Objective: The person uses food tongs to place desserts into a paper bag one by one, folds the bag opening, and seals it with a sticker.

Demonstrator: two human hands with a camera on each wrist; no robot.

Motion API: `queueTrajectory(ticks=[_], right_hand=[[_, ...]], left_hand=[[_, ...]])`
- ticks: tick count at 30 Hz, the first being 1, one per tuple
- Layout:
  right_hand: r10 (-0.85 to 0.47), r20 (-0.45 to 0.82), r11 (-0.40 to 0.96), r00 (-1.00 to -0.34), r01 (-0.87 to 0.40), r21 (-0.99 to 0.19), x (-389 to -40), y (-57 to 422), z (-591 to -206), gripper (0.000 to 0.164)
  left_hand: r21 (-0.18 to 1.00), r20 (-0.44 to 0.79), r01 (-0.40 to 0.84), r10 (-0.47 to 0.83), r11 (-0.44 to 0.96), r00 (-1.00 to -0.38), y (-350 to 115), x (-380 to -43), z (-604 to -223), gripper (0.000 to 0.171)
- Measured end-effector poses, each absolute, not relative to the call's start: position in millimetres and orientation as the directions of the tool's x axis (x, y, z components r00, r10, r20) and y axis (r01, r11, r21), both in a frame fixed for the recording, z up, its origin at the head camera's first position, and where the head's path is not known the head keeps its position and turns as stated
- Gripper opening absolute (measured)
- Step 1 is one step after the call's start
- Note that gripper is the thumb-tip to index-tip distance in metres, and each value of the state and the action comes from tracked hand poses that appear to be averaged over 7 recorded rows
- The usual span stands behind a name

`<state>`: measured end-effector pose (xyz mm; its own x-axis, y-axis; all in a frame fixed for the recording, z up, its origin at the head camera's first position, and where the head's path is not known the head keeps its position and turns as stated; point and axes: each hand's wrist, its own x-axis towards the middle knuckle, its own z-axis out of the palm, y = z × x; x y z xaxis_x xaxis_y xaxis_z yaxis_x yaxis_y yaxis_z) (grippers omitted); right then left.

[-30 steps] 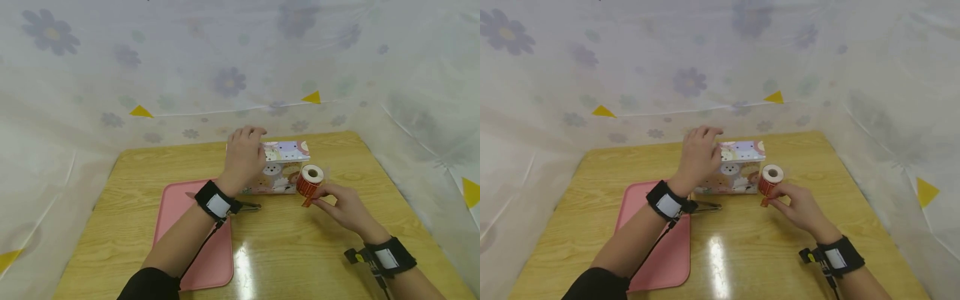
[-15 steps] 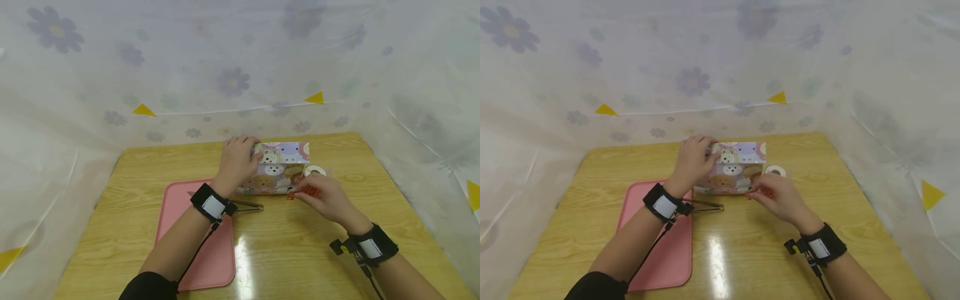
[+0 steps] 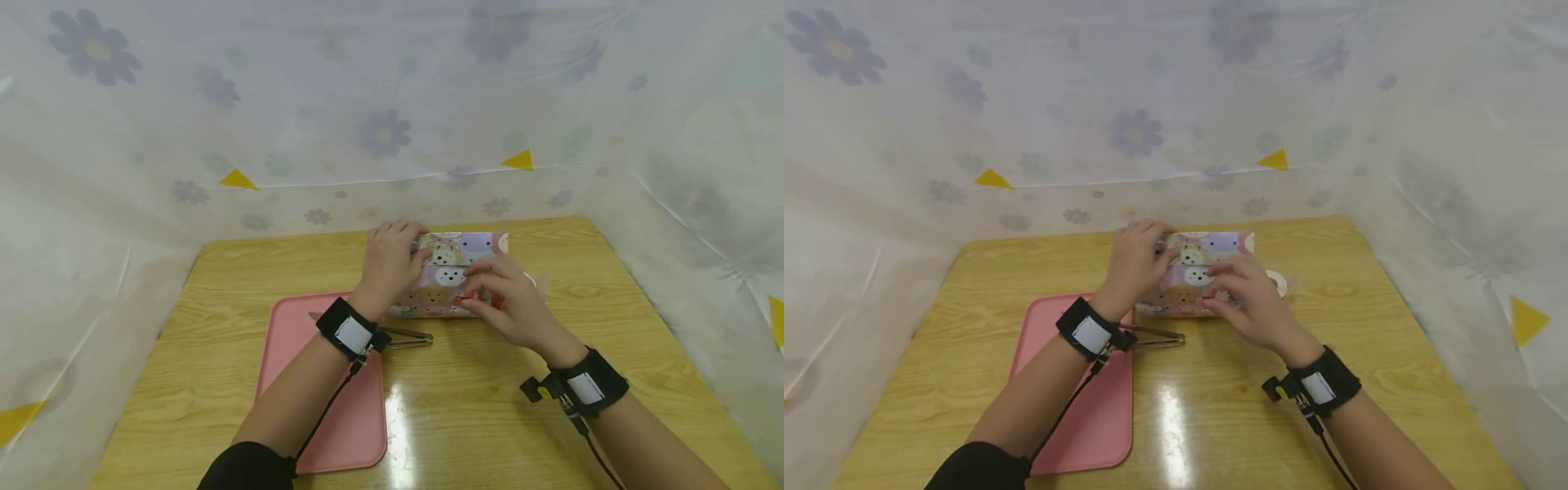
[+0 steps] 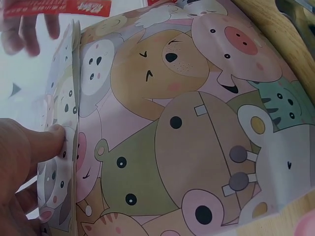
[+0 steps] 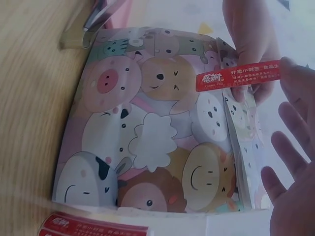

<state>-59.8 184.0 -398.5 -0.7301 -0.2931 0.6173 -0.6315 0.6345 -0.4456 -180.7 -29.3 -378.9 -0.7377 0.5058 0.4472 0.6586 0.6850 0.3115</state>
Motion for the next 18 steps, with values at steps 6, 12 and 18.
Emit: queueTrajectory(ticks=[6,12,18], right_hand=[[-0.270,0.649,0.633,-0.711,-0.639,-0.437,-72.3,178.8,-390.7,0.010],[-0.224,0.646,0.683,-0.729,-0.591,-0.430,-80.4,172.0,-386.3,0.016],[-0.188,0.660,0.722,-0.727,-0.558,-0.409,-86.9,164.4,-383.5,0.015]], left_hand=[[0.314,0.452,0.662,0.506,0.680,-0.734,-26.5,-180.1,-379.7,0.033],[0.313,0.458,0.671,0.512,0.672,-0.727,-25.7,-178.6,-379.9,0.032],[0.315,0.475,0.679,0.509,0.663,-0.718,-27.4,-178.4,-378.9,0.031]])
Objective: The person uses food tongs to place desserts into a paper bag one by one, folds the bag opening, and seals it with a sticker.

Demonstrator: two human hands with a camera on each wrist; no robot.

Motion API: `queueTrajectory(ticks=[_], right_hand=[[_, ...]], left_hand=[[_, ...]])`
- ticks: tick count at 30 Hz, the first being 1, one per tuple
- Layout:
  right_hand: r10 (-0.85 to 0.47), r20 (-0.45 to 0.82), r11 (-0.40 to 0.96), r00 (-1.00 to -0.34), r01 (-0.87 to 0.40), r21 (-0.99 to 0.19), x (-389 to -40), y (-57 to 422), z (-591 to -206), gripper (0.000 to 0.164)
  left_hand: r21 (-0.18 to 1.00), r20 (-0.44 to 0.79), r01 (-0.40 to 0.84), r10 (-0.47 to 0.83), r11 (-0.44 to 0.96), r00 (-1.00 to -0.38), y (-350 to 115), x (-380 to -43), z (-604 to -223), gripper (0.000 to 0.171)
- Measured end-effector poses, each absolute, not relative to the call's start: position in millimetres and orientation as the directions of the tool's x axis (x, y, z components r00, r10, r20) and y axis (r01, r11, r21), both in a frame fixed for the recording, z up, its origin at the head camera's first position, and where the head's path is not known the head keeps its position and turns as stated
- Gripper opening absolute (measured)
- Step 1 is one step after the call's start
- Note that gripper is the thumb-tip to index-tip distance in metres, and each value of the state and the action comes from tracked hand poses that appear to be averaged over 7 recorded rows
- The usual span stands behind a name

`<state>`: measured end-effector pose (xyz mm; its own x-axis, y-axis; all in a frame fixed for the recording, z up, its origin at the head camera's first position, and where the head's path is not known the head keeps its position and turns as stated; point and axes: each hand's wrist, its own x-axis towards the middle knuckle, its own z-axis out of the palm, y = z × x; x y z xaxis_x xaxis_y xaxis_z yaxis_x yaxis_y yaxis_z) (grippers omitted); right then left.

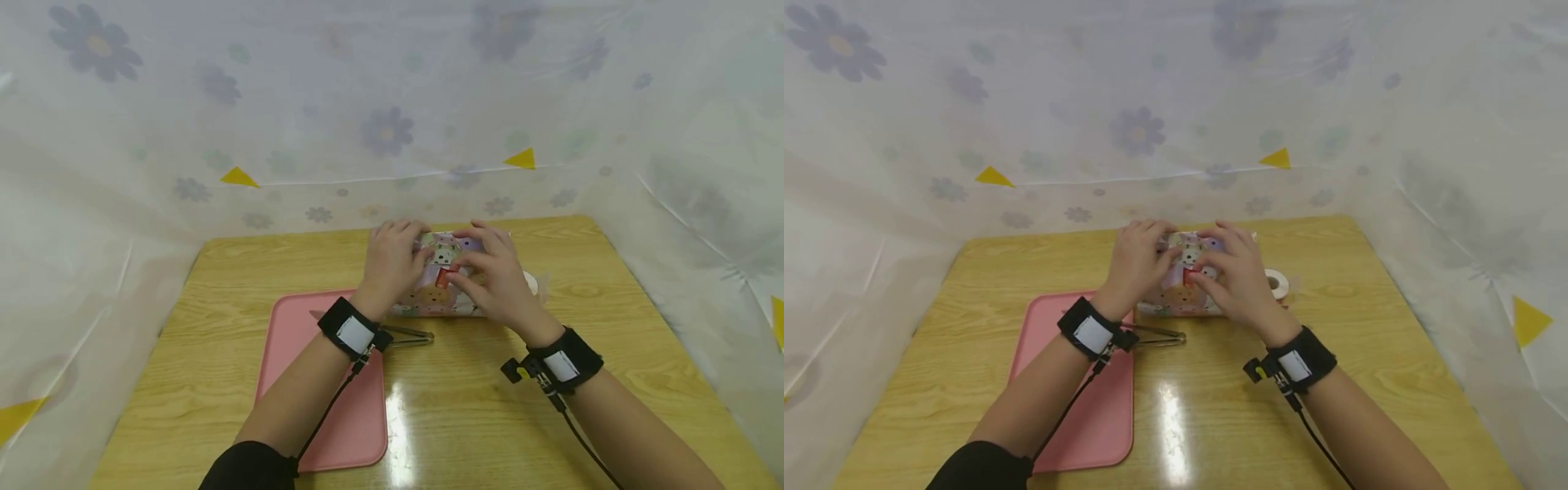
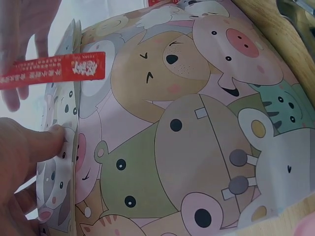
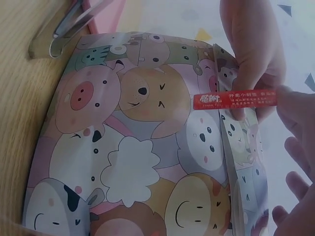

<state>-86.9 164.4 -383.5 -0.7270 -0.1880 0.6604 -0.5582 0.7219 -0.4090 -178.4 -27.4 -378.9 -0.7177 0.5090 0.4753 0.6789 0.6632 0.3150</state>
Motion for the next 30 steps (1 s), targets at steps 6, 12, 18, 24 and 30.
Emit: queueTrajectory(ticks=[6,12,18,24,30], right_hand=[[-0.174,0.669,0.756,-0.723,-0.533,-0.380,-92.3,160.8,-380.5,0.015],[-0.167,0.663,0.778,-0.729,-0.511,-0.366,-96.5,160.0,-380.0,0.015],[-0.150,0.670,0.791,-0.727,-0.494,-0.360,-100.8,158.9,-380.9,0.014],[-0.134,0.677,0.792,-0.723,-0.489,-0.366,-104.4,158.9,-385.5,0.014],[-0.129,0.685,0.790,-0.717,-0.492,-0.366,-105.3,158.7,-391.1,0.015]], left_hand=[[0.318,0.493,0.685,0.502,0.656,-0.710,-29.4,-178.5,-379.9,0.030],[0.324,0.490,0.685,0.504,0.652,-0.711,-30.5,-178.2,-380.0,0.030],[0.323,0.496,0.688,0.502,0.650,-0.708,-31.0,-177.4,-380.9,0.029],[0.330,0.498,0.689,0.500,0.646,-0.708,-31.8,-176.2,-381.3,0.028],[0.328,0.499,0.689,0.501,0.646,-0.707,-33.0,-174.7,-384.0,0.028]])
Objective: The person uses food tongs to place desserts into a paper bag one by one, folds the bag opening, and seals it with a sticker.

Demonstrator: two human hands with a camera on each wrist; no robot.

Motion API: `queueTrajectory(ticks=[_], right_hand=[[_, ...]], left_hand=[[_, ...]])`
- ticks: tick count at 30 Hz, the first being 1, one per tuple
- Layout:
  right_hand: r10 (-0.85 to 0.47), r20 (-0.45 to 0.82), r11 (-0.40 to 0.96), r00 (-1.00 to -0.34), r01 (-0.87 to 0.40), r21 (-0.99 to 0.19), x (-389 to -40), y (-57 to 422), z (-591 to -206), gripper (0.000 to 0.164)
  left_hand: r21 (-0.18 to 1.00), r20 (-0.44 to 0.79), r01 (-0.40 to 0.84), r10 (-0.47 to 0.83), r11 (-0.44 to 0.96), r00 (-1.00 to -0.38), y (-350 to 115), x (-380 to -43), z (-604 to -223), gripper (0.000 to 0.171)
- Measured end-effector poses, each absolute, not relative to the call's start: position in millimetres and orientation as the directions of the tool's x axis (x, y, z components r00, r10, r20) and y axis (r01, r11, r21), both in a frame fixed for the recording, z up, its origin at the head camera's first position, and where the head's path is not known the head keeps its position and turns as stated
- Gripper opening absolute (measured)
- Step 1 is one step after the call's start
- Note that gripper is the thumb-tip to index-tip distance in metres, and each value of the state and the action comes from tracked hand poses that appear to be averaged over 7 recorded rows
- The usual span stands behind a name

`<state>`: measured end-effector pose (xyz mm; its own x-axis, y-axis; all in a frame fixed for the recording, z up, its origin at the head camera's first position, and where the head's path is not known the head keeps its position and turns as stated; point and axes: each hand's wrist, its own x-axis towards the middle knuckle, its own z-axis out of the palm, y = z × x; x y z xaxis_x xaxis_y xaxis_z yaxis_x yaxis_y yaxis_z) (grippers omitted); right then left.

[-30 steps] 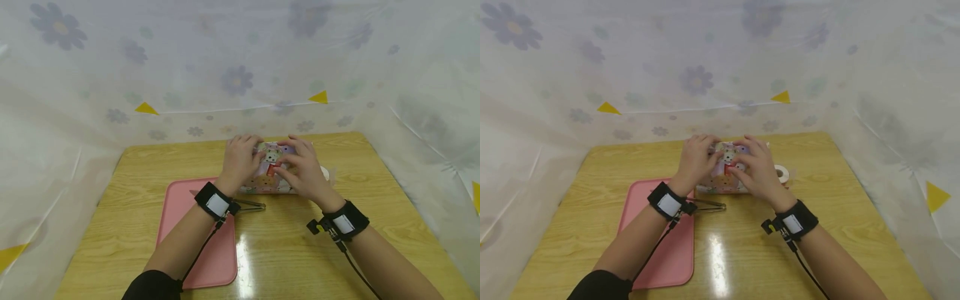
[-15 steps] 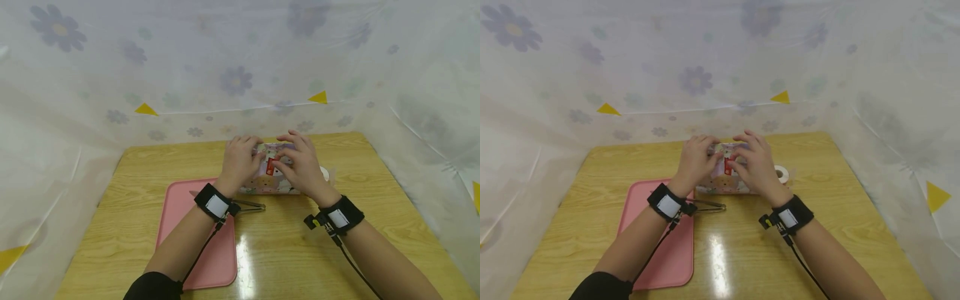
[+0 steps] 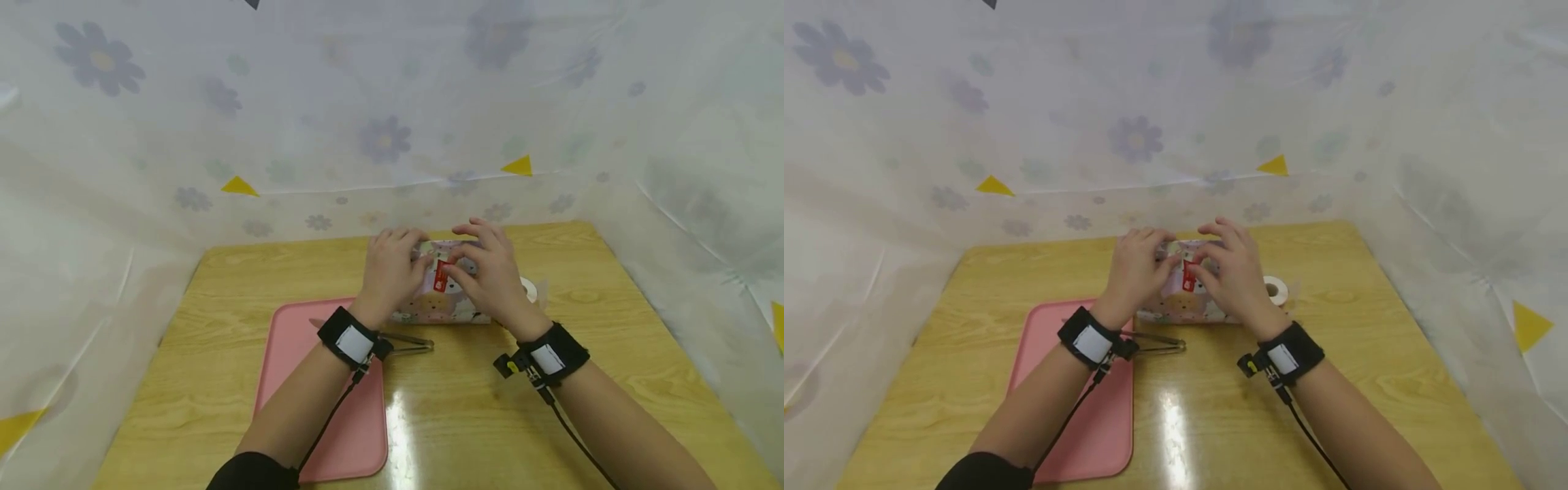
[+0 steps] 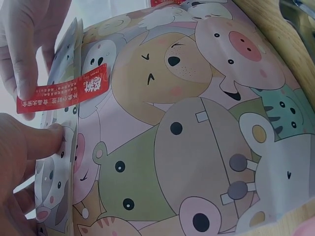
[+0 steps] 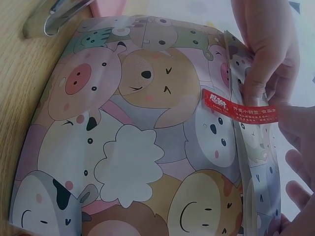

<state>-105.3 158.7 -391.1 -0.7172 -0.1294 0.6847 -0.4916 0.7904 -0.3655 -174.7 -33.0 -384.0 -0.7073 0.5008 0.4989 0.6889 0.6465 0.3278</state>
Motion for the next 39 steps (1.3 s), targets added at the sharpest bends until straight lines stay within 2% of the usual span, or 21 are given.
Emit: queueTrajectory(ticks=[11,30,39], right_hand=[[-0.117,0.709,0.794,-0.695,-0.494,-0.354,-108.0,157.8,-395.1,0.015],[-0.102,0.712,0.806,-0.695,-0.477,-0.350,-113.5,155.2,-399.2,0.016],[-0.072,0.686,0.845,-0.724,-0.410,-0.343,-118.5,155.2,-400.9,0.015]], left_hand=[[0.333,0.511,0.696,0.498,0.637,-0.701,-31.2,-176.9,-388.7,0.027],[0.361,0.518,0.690,0.481,0.627,-0.707,-31.1,-180.3,-394.9,0.027],[0.361,0.528,0.695,0.478,0.621,-0.702,-31.0,-180.3,-394.7,0.026]])
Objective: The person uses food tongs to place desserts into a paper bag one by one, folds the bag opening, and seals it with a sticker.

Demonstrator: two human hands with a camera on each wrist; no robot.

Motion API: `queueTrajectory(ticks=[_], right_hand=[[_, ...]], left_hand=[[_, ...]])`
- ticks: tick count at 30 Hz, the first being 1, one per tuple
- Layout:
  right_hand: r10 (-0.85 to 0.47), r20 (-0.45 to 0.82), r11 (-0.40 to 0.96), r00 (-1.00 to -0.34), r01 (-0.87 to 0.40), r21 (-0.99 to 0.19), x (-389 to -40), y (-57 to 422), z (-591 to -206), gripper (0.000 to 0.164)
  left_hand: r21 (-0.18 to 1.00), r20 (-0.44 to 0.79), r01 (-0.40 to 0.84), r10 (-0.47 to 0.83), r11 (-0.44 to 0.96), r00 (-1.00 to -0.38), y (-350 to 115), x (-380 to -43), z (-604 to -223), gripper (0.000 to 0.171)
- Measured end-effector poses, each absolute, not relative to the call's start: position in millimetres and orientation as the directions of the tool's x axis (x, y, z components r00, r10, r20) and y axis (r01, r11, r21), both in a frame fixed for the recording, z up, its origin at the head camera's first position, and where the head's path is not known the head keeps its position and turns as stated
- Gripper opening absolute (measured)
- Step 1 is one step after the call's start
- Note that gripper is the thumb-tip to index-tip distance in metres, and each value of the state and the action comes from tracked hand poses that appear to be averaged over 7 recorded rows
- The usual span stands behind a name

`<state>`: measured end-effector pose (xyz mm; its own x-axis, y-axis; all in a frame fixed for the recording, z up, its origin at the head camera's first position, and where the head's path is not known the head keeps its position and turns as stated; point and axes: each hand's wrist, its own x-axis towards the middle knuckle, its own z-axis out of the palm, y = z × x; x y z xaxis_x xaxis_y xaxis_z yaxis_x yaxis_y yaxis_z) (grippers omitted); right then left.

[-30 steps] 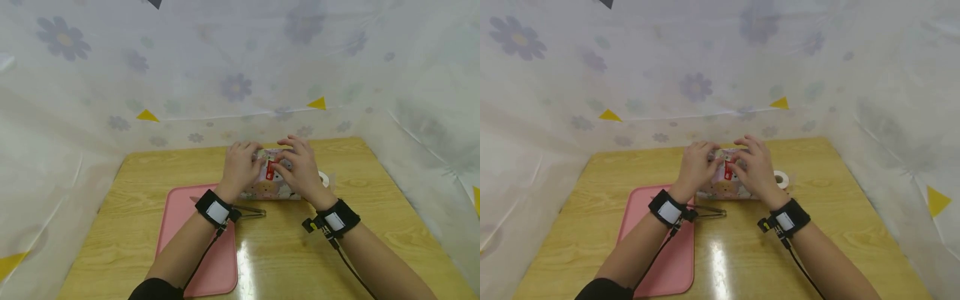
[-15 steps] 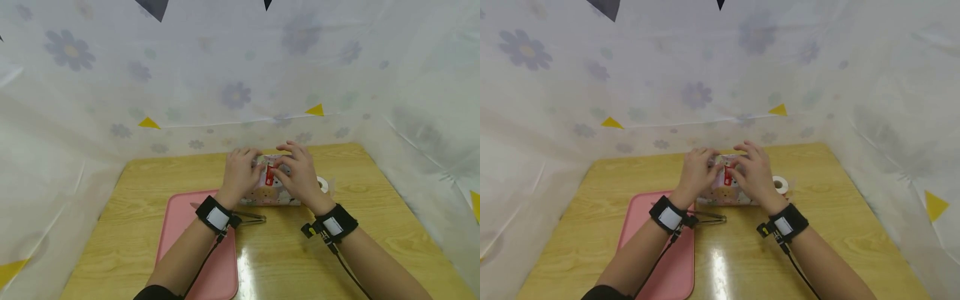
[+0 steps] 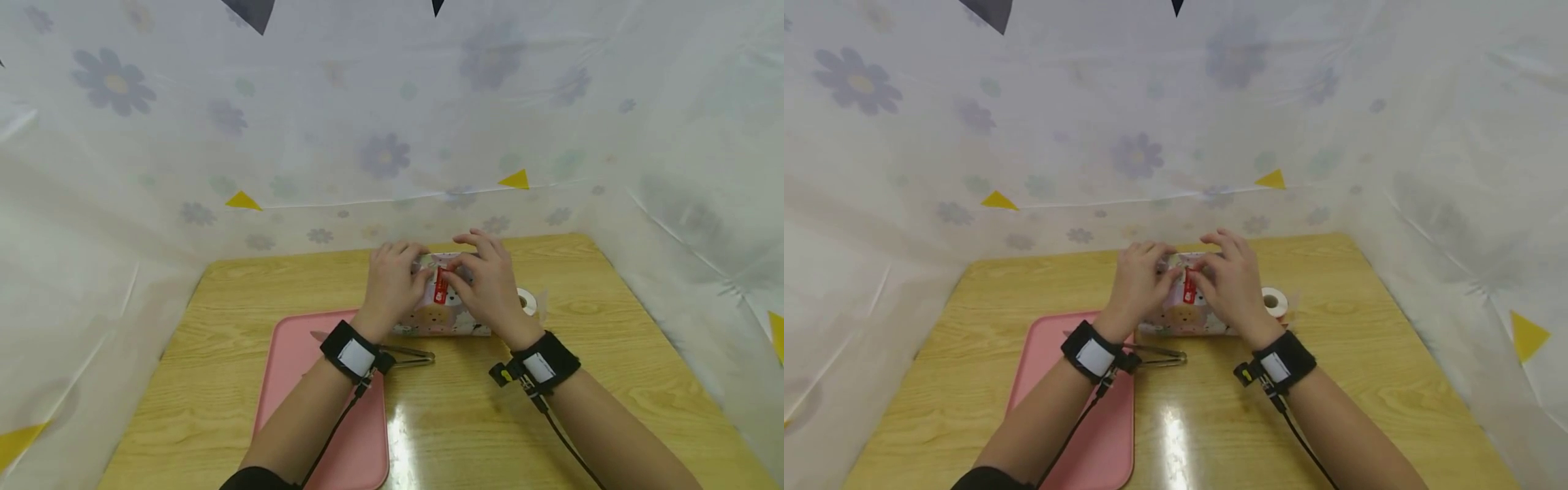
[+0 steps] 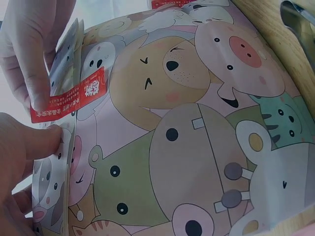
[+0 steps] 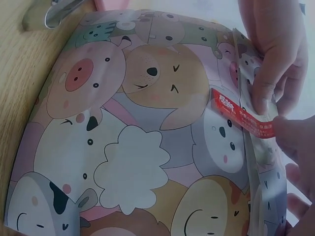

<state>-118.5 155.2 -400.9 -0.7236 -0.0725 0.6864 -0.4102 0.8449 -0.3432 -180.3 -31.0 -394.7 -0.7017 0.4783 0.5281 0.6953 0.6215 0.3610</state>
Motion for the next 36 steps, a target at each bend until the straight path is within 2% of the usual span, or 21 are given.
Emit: queueTrajectory(ticks=[7,15,22,29,36], right_hand=[[-0.061,0.672,0.880,-0.738,-0.357,-0.313,-119.9,155.0,-398.8,0.013],[-0.045,0.704,0.905,-0.709,-0.327,-0.271,-120.8,153.8,-402.7,0.018],[0.022,0.706,0.905,-0.707,-0.287,-0.316,-123.5,154.8,-400.1,0.053],[0.052,0.685,0.898,-0.727,-0.266,-0.351,-124.5,155.6,-401.0,0.040],[0.057,0.643,0.907,-0.764,-0.230,-0.354,-119.8,155.9,-401.3,0.037]], left_hand=[[0.362,0.552,0.709,0.473,0.606,-0.686,-29.9,-181.1,-395.4,0.026],[0.372,0.567,0.723,0.474,0.582,-0.674,-29.0,-180.7,-396.3,0.025],[0.351,0.582,0.734,0.479,0.581,-0.658,-28.1,-181.0,-396.8,0.024],[0.318,0.609,0.748,0.479,0.582,-0.632,-27.2,-179.9,-398.8,0.029],[0.330,0.590,0.736,0.479,0.591,-0.649,-24.4,-176.9,-397.2,0.025]])
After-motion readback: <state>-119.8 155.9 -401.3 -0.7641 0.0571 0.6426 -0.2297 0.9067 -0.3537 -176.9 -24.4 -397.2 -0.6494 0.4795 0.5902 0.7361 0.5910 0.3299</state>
